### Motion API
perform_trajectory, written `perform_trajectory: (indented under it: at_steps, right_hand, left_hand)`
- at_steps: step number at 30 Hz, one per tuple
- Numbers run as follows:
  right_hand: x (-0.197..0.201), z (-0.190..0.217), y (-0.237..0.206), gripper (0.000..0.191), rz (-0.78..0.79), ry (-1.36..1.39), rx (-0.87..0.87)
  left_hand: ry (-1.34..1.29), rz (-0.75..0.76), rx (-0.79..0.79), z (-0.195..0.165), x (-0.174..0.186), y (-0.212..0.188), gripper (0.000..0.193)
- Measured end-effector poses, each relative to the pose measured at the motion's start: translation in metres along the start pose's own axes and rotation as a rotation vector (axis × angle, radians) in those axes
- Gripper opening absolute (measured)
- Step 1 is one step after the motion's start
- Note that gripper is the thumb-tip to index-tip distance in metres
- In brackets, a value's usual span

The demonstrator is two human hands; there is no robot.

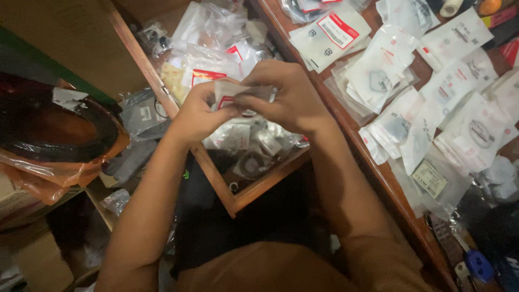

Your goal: The person sorts through small packaged parts in an open drawer, picking up individual bags, turning them over to read labels, and placing them back or aside. The person handles multiple plastic bags containing small mechanical parts and occasionally moves items between the drawer and the table surface.

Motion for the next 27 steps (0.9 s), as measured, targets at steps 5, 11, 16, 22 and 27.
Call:
perform_trajectory:
  at_steps: [5, 11, 16, 22, 27]
  right_hand:
    - [-0.005, -0.011, -0.001, 0.023, -0.06, 0.047, -0.082]
    - [-0.007, -0.029, -0.004, 0.038, -0.096, -0.004, -0.278]
    - [-0.025, -0.04, -0.007, 0.062, 0.006, -0.477, -0.069]
    - [-0.066, -0.061, 0.001, 0.057, 0.184, -0.726, 0.058]
    - [-0.073, -0.084, 0.036, 0.02, 0.302, -0.855, -0.057]
  left_hand:
    - [-0.004, -0.044, 0.089, 0.003, -0.002, 0.001, 0.02]
    - [-0.025, -0.525, -0.051, 0.007, 0.007, 0.005, 0.017]
    - [-0.117, -0.78, -0.171, 0.016, 0.012, 0.005, 0.021]
    - [-0.053, -0.851, -0.191, 0.021, 0.015, 0.002, 0.022]
    - [-0.045, -0.85, -0.172, 0.02, 0.014, 0.005, 0.021]
Point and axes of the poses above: each hand's wrist, its own y-axis towards the middle knuckle, its own x-axis out of the back of the hand, z = x × y, the point moved 1 cm from there along y, towards the middle knuckle, and after that the axes turned 8 degrees about -x, right-handed, at the moved point
